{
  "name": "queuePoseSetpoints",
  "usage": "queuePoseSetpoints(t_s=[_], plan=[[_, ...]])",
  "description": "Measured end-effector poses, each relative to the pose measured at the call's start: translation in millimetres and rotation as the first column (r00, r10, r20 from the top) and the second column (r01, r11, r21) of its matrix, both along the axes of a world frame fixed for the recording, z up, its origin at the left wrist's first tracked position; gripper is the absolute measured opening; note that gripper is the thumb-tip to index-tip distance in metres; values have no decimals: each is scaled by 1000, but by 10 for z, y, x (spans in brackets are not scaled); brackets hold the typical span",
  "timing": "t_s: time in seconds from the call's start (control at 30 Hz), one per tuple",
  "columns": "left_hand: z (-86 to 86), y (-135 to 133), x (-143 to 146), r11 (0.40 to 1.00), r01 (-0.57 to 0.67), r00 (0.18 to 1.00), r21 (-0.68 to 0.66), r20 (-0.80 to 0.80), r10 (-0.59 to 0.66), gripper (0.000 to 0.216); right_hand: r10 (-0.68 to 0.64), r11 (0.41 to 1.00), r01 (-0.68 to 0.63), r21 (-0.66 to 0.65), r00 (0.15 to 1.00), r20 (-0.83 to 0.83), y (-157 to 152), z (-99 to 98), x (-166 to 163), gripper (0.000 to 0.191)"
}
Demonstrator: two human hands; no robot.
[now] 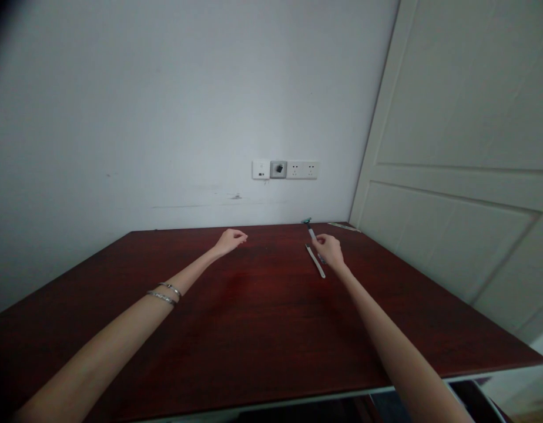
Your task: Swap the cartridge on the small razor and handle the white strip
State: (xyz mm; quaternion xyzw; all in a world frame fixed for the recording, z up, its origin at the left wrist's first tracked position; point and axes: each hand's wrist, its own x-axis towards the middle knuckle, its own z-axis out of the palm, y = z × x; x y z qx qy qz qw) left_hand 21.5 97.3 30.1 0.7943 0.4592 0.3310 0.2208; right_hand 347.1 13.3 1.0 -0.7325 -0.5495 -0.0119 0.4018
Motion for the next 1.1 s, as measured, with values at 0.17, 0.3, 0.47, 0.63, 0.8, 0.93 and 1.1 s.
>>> queuePoseSetpoints(t_s=[0.17,0.3,0.47,0.63,0.8,0.93,1.1], plan=[[118,-185,347,982,80,981,-172,187,-47,37,246,957,-230,179,966,-75,36,169,-823,30],[205,-344,456,978,86,959,-188,281,-31,43,379,913,-357,197,921,-92,30,216,-1287,28],[286,-434,364,988,-153,970,35,199,143,38,427,896,-409,172,901,-80,36,246,-1588,21],[345,-469,197,962,-252,964,102,117,240,38,467,879,-458,131,882,-54,2,302,-1789,22],[350,-433,-56,972,-228,974,-64,4,228,30,576,814,-577,69,817,30,-153,368,-1801,38],[244,-356,-340,947,-258,958,-193,-175,225,29,552,834,-550,-46,830,85,-239,333,-1497,44],[7,-274,-612,925,-292,903,-243,-388,183,31,372,907,-283,-311,886,278,-229,184,-903,35]])
